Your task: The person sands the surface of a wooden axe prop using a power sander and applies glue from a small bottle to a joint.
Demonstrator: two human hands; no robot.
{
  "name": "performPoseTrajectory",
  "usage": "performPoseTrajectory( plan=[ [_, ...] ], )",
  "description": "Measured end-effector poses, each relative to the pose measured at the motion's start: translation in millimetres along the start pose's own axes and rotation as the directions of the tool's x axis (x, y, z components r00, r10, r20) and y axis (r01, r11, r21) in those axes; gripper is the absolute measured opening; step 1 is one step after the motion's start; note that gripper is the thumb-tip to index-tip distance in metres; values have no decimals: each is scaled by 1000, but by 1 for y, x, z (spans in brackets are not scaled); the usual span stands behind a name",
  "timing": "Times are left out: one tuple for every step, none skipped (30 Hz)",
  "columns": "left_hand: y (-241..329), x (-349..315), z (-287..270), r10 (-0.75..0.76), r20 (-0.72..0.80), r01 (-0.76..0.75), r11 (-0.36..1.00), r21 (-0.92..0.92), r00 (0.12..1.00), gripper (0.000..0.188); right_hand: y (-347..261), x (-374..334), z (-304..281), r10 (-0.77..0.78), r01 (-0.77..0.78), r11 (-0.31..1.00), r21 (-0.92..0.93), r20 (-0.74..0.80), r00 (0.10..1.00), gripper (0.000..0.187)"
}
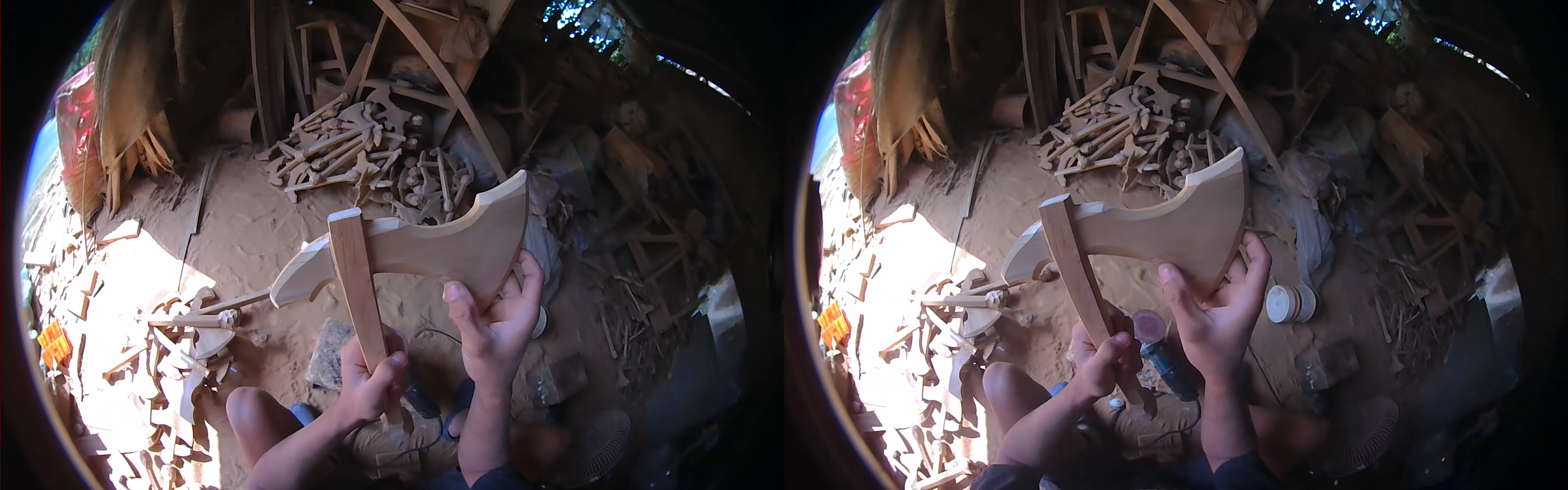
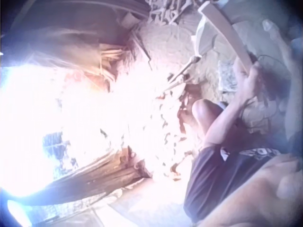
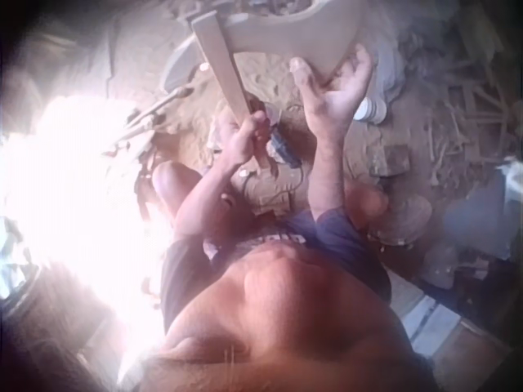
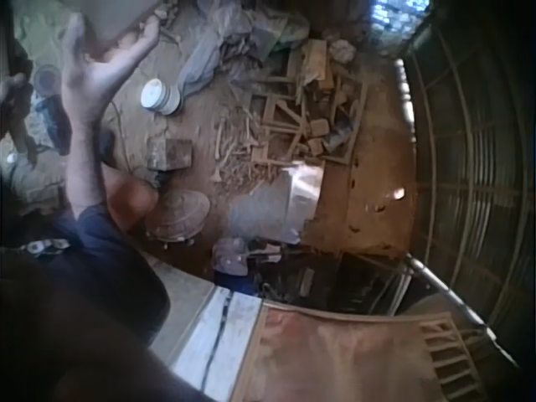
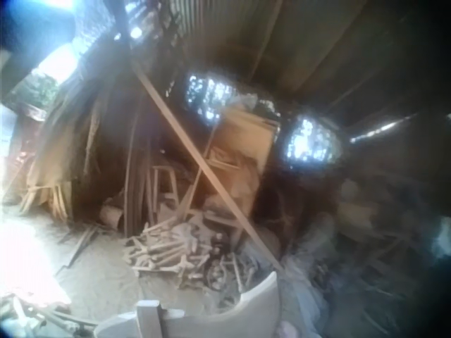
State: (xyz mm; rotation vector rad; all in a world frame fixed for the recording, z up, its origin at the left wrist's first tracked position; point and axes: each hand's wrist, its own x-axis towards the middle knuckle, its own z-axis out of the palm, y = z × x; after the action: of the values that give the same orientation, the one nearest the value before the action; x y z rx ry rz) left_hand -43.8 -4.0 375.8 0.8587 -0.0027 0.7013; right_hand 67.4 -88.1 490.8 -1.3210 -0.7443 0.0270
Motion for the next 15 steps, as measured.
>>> performPoseTrajectory(
  plan=[
    [1,0,-1,1,-3,-1,1000,2,1000,16,-2,0,-5,16,-16,1000,-2,40,999,86],
    [1,0,-3,-23,8,23,999,23,1000,16,-2,0,-10,18,-18,1000,-1,41,999,86],
    [2,1,-2,-49,21,48,998,44,999,17,1,0,-18,-3,4,1000,-12,82,997,87],
    [9,1,-1,-46,11,45,998,51,999,17,6,0,-22,-21,23,1000,-14,133,991,87],
    [17,2,4,-4,-67,20,972,233,998,17,11,-2,-29,-16,17,1000,-5,139,990,87],
    [22,3,9,47,-132,12,911,412,990,17,19,-6,-40,18,16,976,-216,153,988,85],
    [16,6,10,164,-121,-62,805,590,979,18,25,-9,-54,51,21,904,-427,157,986,83],
    [13,11,8,162,-121,-60,805,591,979,18,32,-13,-68,53,18,904,-427,155,986,83],
    [5,18,4,346,2,-177,476,861,938,21,38,-16,-89,92,-1,874,-487,164,982,77],
    [2,24,-2,457,189,-230,34,973,869,25,40,-21,-100,135,-22,848,-529,176,975,70],
    [-2,29,-5,481,169,-184,-16,983,860,32,39,-24,-110,120,-5,828,-561,168,979,63],
    [4,32,-11,474,166,-172,-31,985,865,32,38,-25,-115,131,-16,836,-548,171,977,63],
    [9,35,-17,477,247,-176,-189,966,844,30,34,-26,-122,180,-14,778,-628,202,963,60],
    [13,39,-21,470,325,-170,-343,924,821,28,31,-24,-128,229,0,714,-701,233,945,57],
    [21,38,-26,468,334,-124,-424,897,818,22,31,-26,-129,232,-15,725,-689,224,946,51]
  ],
)
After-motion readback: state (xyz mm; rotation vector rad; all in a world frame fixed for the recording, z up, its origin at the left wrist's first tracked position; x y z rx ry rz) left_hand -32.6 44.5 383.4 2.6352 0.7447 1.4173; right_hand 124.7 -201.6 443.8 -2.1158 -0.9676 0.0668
